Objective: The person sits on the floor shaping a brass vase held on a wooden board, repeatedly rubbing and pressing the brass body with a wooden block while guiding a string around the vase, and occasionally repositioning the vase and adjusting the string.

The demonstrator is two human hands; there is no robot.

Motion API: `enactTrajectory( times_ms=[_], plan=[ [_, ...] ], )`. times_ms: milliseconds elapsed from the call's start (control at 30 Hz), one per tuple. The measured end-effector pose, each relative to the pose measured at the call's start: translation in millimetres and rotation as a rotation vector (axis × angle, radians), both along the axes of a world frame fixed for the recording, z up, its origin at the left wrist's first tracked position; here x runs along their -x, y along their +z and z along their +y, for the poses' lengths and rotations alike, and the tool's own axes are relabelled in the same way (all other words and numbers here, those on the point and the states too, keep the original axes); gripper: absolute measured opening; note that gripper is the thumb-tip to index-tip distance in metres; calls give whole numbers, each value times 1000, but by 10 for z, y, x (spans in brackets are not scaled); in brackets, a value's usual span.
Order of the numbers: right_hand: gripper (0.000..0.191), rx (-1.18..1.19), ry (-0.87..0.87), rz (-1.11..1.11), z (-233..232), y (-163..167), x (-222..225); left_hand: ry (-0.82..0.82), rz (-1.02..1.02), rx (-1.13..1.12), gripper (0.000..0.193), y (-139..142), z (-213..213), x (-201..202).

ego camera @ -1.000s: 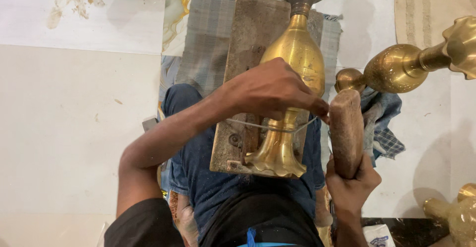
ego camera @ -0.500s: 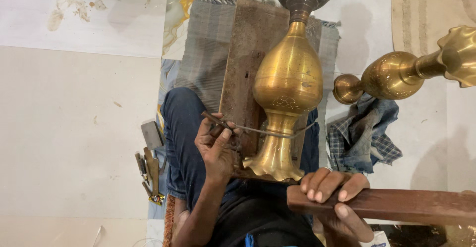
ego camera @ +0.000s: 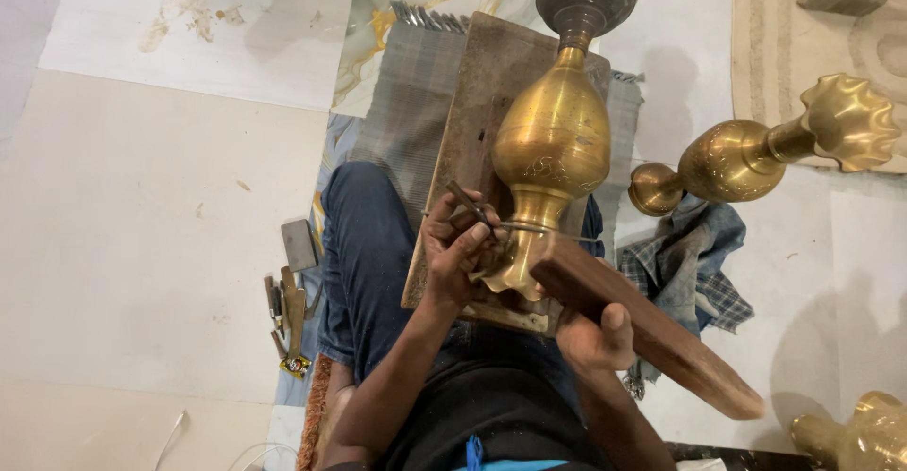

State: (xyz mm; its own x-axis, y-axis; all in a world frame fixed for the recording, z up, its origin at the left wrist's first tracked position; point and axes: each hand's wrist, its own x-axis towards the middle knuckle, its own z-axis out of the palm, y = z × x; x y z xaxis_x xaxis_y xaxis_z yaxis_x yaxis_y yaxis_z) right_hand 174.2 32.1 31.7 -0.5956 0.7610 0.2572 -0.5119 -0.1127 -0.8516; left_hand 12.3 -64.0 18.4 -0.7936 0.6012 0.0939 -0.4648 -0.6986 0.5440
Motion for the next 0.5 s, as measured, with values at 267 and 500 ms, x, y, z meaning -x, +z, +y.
enactTrajectory(
  times_ms=[267,500],
  plan=[
    [76,65,-8,176,63,-7,-16,-156,283,81,33,477,-125,-70],
    [75,214,-55,220,20,-286,37,-176,314,53,32,746,-134,-180]
  ],
)
